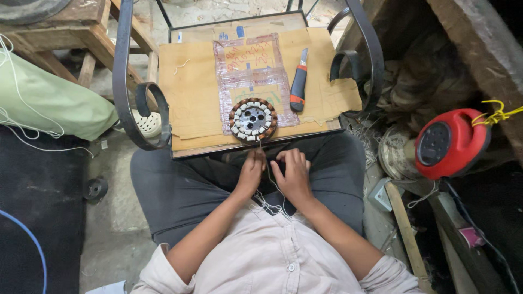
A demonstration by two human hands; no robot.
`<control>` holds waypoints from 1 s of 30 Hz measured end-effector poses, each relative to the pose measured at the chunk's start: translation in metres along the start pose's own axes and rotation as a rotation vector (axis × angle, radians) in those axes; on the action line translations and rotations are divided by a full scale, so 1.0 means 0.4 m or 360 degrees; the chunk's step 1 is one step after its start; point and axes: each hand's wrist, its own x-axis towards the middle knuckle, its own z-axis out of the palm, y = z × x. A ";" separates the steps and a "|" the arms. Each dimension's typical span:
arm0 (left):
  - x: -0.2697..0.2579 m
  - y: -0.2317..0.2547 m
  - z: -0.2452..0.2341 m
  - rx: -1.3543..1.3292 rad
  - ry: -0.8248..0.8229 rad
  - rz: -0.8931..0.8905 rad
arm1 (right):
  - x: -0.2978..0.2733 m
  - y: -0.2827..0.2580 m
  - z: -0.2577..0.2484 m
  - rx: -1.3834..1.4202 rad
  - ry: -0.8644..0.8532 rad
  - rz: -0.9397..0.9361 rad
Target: The person winds white wire around the slots of a motor stator by hand, pulling the wire taut and arranging it into the slots. The person uses a utility knife to cut the wire at one point.
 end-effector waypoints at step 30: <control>-0.023 0.036 0.028 -0.0174 0.0326 0.0026 | -0.069 0.049 0.110 0.1309 -0.0801 0.0636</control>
